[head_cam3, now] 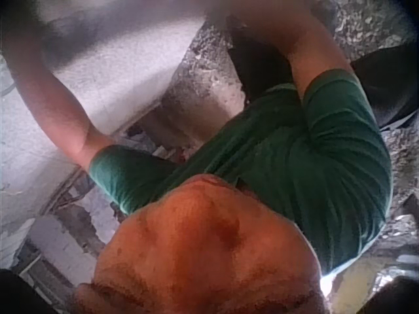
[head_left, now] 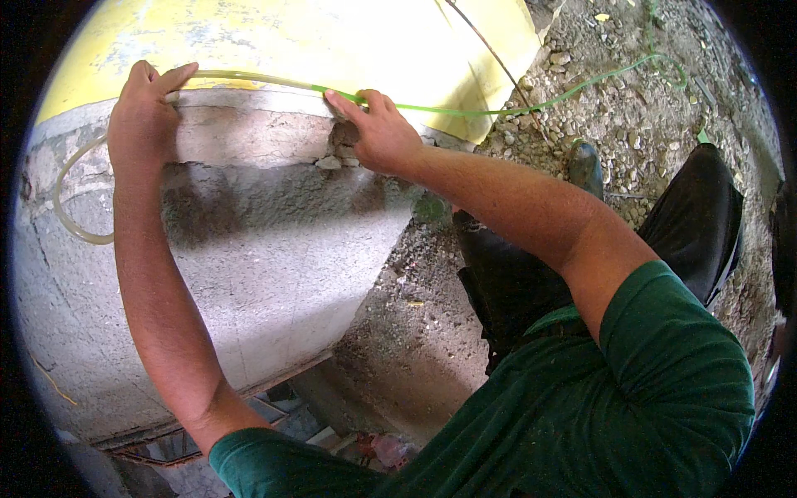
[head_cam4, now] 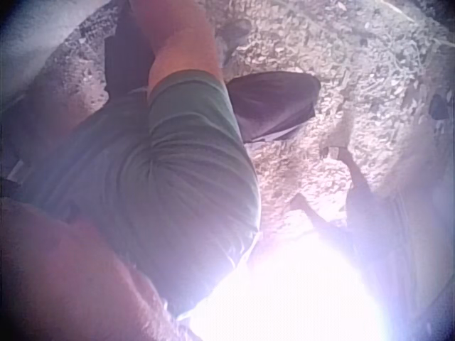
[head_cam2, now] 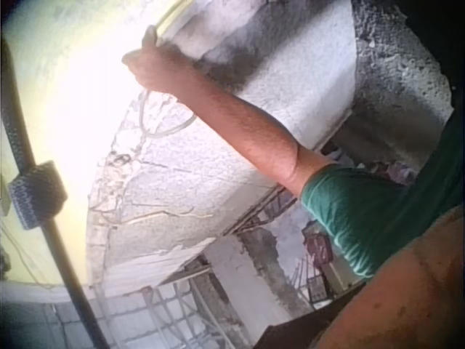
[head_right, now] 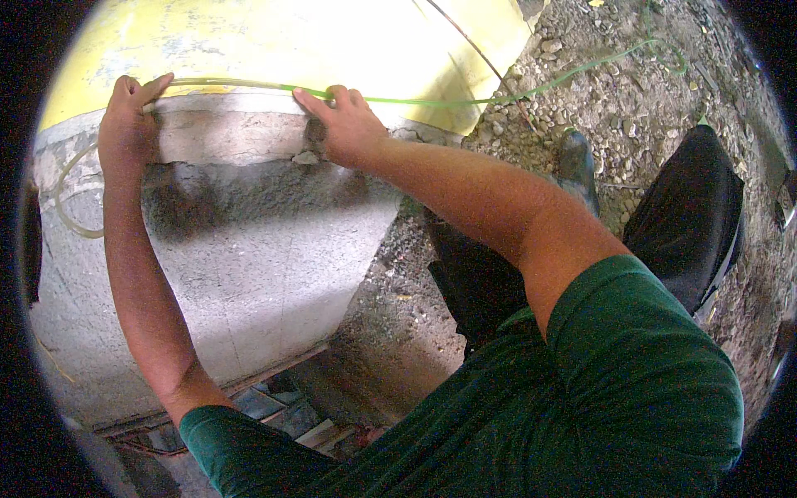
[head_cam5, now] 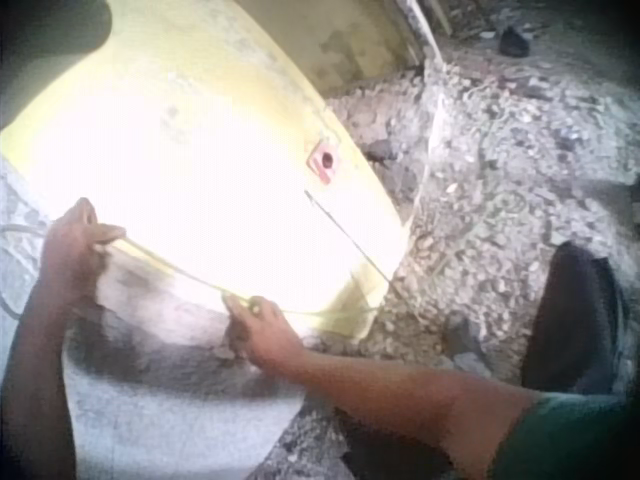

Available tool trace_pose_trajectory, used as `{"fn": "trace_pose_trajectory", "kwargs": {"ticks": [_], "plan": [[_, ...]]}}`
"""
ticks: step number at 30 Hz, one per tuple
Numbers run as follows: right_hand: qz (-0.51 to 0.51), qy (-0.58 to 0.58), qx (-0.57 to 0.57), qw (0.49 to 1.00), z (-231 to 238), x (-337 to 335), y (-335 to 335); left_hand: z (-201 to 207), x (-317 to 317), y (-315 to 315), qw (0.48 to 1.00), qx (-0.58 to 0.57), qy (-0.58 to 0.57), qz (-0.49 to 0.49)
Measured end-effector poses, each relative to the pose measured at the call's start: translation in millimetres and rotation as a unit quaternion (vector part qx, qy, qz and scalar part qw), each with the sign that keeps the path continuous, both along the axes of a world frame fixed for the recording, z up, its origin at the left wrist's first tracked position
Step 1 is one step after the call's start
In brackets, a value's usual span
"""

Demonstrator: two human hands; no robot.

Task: The person secures a green plastic pipe along the edge of a yellow wall using a thin metal rod. They repeatedly position the pipe and use the rod to fasten it to the wall surface. The person then walks through a debris-filled room.

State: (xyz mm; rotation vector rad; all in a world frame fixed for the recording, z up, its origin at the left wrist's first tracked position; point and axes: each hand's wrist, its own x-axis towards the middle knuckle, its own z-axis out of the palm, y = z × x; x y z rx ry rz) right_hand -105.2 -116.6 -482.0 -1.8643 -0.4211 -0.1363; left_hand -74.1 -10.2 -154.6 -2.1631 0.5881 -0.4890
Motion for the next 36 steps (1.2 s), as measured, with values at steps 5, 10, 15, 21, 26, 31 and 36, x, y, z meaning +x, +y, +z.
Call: {"fn": "trace_pose_trajectory", "kwargs": {"ticks": [5,10,15,21,26,31,36], "plan": [[0.017,0.009,0.002,1.000,2.2,1.3,-2.0,3.6,-1.5,-3.4,0.999,-0.019,0.028,0.030],[-0.043,-0.033,0.005,0.999,-8.5,4.1,10.7,2.3,-2.9,-4.1,0.996,-0.050,0.031,0.064],[-0.038,-0.070,0.016,0.997,-22.1,9.3,15.1,2.3,-0.4,-3.9,0.997,-0.011,0.012,0.069],[-0.030,-0.062,0.045,0.997,-23.1,4.1,9.8,2.3,0.9,-3.1,0.998,-0.001,0.001,0.067],[-0.024,-0.046,0.032,0.998,-18.0,3.5,7.0,4.3,0.1,-3.3,0.999,-0.003,-0.002,0.047],[-0.028,-0.035,0.006,0.999,-13.0,2.6,7.2,6.8,-0.8,-0.4,0.999,-0.015,-0.004,0.030],[-0.025,-0.040,0.008,0.999,-12.5,2.6,6.5,7.4,1.5,4.5,0.999,-0.037,0.009,0.032]]}}
